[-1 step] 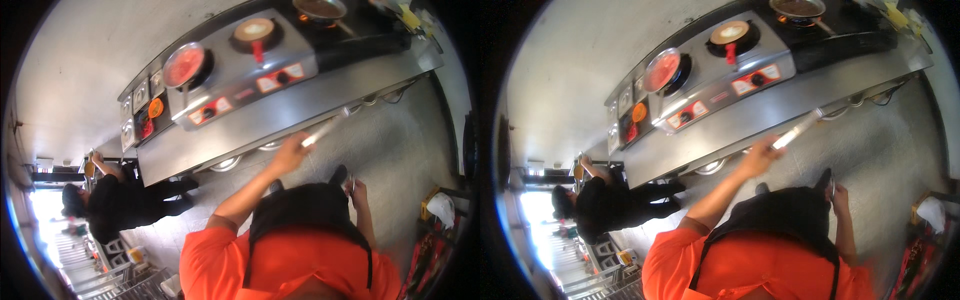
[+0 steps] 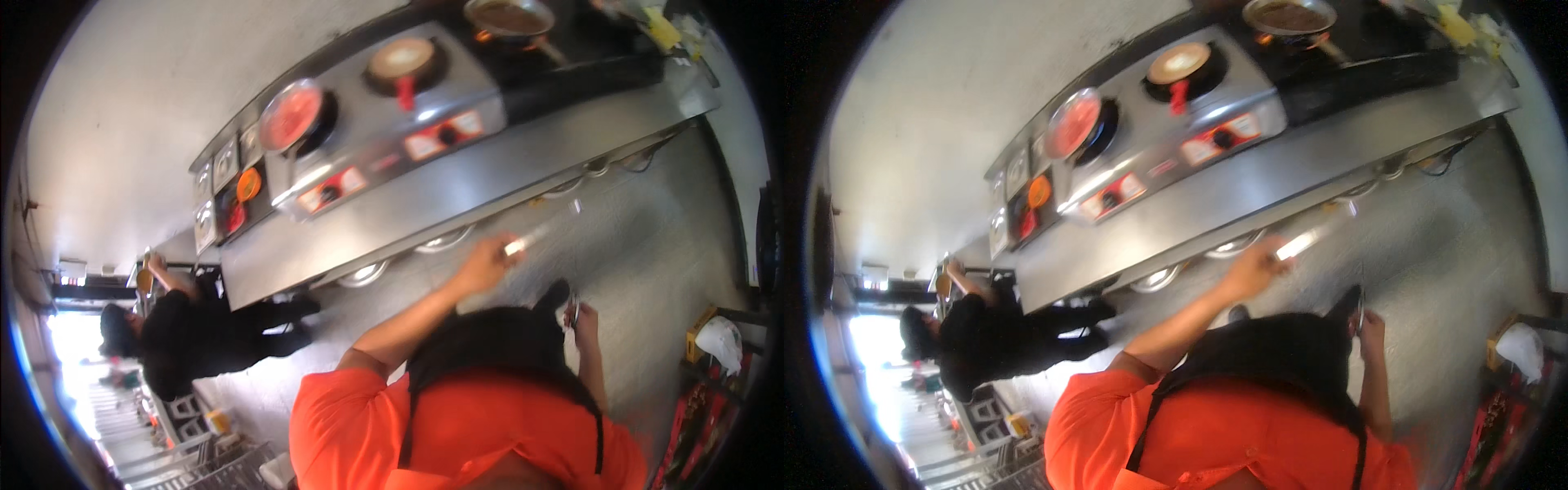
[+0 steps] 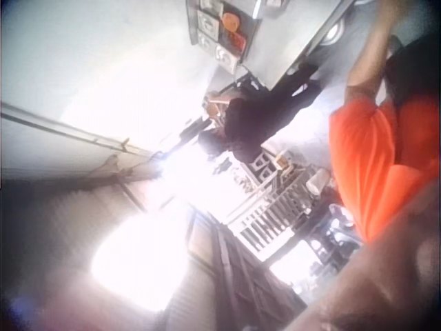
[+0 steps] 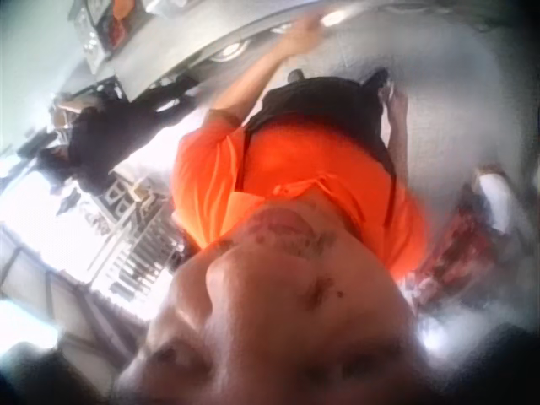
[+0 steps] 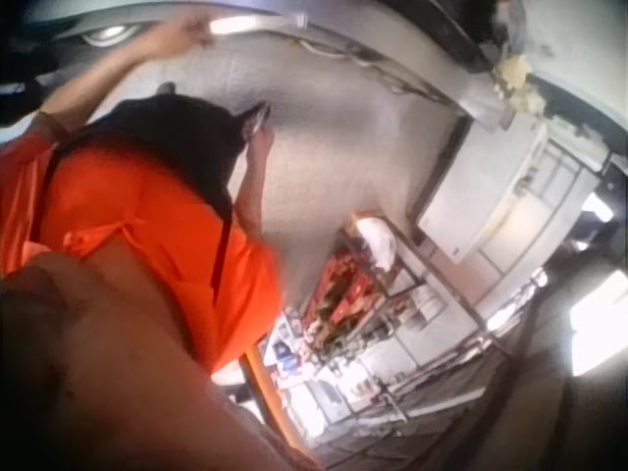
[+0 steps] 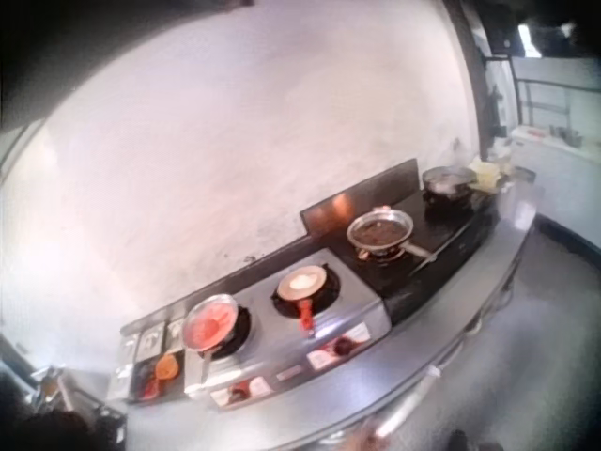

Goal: The person stirs a red mixture in a pan on a gas stove using a spatula. They then walk to a sink area, pick up two orange bowls, and return to the stove to place the bowls on the counter. The person continues to stir the red mixture and a dark liquid in another pan.

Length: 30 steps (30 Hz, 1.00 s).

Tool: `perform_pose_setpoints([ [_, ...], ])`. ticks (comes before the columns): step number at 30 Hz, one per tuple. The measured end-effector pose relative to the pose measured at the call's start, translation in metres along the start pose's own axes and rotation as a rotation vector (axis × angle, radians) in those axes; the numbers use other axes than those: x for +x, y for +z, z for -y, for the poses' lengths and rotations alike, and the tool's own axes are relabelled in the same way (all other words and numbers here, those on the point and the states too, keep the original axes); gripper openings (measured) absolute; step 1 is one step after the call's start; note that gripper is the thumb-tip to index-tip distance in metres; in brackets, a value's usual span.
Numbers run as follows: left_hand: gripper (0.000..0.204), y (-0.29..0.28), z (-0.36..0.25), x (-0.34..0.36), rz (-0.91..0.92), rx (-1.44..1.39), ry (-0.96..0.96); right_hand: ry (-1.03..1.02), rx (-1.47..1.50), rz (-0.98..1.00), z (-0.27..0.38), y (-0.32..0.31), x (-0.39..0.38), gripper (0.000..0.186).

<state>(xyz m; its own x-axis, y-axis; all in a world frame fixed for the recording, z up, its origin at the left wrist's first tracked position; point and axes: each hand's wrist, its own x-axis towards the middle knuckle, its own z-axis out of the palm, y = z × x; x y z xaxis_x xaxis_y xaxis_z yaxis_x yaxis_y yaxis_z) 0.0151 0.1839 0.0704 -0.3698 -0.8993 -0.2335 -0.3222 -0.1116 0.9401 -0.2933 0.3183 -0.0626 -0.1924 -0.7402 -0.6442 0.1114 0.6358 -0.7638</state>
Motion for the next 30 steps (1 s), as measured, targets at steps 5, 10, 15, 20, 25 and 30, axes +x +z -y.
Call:
perform_pose_setpoints([
  [5, 0.029, 0.207, -0.044, 0.12, 0.287, -0.022, 0.263, -0.227, -0.149, -0.344, -0.015, -0.164, 0.012, 0.025],
  [10, 0.034, 0.327, -0.203, 0.27, 0.336, -0.062, 0.339, -0.3, -0.364, -0.617, 0.022, -0.309, 0.023, 0.023],
  [15, 0.025, 0.387, -0.355, 0.483, -0.165, 0.275, 0.782, -0.171, -0.339, -0.826, 0.042, -0.424, 0.055, 0.025],
  [20, 0.032, 0.326, -0.453, 0.749, -0.656, 0.994, 0.859, -0.128, -0.521, -0.856, 0.062, -0.506, 0.133, 0.027],
  [25, 0.018, 0.256, -0.532, 0.96, -0.808, 1.151, 0.931, -0.011, -0.475, -1.032, 0.12, -0.562, 0.229, 0.026],
  [30, 0.016, 0.267, -0.574, 1.142, -0.731, 1.4, 0.694, 0.118, -0.538, -1.067, 0.25, -0.622, 0.293, 0.024],
])
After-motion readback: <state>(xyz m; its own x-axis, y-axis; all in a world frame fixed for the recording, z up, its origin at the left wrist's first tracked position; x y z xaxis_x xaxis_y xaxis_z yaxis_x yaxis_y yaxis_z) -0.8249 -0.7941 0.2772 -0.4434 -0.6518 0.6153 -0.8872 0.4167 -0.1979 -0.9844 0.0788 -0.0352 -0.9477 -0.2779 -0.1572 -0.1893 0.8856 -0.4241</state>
